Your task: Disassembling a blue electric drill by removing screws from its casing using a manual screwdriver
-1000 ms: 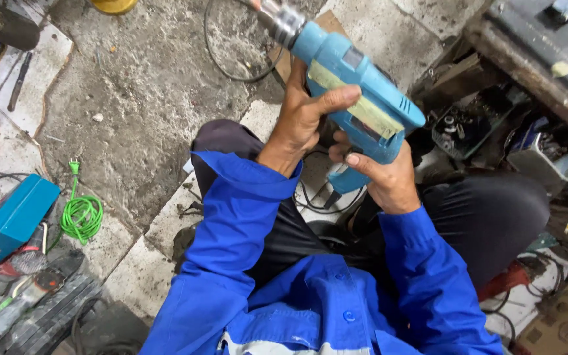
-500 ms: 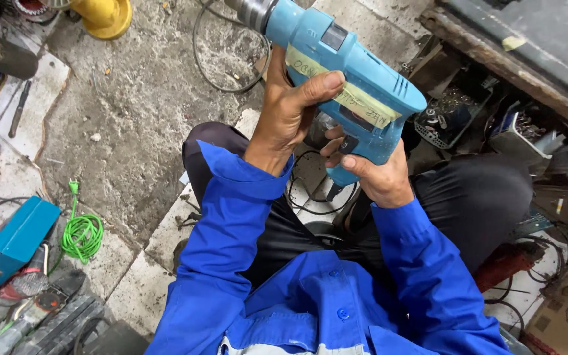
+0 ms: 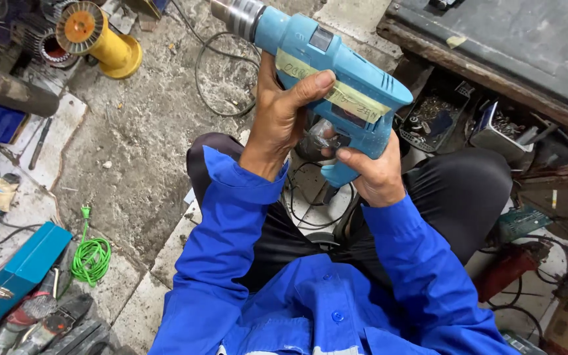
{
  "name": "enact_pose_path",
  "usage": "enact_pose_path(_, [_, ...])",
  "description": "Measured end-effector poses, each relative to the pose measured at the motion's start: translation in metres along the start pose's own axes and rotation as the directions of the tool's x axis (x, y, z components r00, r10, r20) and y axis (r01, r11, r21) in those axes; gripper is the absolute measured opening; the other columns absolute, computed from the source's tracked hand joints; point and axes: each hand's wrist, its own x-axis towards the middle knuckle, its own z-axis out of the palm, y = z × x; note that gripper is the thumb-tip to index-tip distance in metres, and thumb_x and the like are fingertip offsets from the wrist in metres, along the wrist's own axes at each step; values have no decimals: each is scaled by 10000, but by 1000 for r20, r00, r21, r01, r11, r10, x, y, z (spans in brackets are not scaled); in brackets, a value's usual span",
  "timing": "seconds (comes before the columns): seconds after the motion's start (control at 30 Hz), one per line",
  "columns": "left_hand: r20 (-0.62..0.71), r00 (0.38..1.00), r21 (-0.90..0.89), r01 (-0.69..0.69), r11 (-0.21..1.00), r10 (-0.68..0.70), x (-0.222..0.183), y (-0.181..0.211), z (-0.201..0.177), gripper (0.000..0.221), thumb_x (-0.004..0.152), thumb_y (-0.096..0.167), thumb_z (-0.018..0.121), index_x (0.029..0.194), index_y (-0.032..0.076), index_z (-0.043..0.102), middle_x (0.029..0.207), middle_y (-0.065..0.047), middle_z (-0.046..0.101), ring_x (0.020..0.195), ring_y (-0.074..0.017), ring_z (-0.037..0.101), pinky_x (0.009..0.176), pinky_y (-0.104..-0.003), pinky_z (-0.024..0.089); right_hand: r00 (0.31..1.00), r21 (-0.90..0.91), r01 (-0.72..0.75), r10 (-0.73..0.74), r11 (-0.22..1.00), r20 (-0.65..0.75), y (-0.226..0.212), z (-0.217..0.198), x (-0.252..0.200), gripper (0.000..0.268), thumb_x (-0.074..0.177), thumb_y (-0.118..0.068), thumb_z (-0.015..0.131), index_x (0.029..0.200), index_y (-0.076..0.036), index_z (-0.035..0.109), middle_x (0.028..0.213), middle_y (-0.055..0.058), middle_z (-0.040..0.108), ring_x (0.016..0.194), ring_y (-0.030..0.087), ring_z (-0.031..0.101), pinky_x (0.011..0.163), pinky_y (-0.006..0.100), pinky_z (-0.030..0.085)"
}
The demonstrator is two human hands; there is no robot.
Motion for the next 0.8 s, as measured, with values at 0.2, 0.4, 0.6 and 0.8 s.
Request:
enact_pose_path(0.2, [1, 1000, 32, -14, 999, 14, -4, 3, 9, 594, 763, 114, 902, 1260, 92, 577, 1030, -85, 698, 919, -230, 686, 816, -357, 591, 998, 17, 49, -48, 999, -37, -4, 3, -4, 622, 800, -135, 837, 1331, 7, 547, 1129, 159, 689, 926, 241, 703, 784, 377, 669])
enact_pose_path(0.4, [27, 999, 29, -41, 999, 41, -12, 10, 20, 607, 787, 105, 899, 1295, 106, 568, 1115, -109, 699, 995, -253, 692, 874, -378, 598, 998, 13, 23, -22, 1000, -59, -13, 2, -8, 618, 784, -123, 835, 1314, 37, 560, 1017, 225, 714, 891, 275, 732, 780, 381, 675])
enact_pose_path(0.6, [18, 1000, -10, -20, 1000, 21, -9, 3, 20, 630, 780, 71, 901, 1315, 107, 570, 1106, -95, 708, 996, -249, 694, 888, -378, 604, 1000, -116, 25, -24, 993, 12, -31, 8, -12, 626, 805, -112, 810, 1332, 25, 502, 1075, 229, 704, 952, 365, 759, 804, 433, 686])
enact_pose_path(0.8, [-25, 996, 121, 87, 989, -84, -15, 14, 44, 737, 716, 170, 898, 1348, 79, 530, 1097, -120, 709, 1000, -275, 701, 913, -382, 611, 999, 16, -35, 34, 999, 20, -25, -13, -13, 704, 765, -239, 871, 1337, 28, 559, 1070, 177, 714, 924, 312, 729, 860, 449, 663])
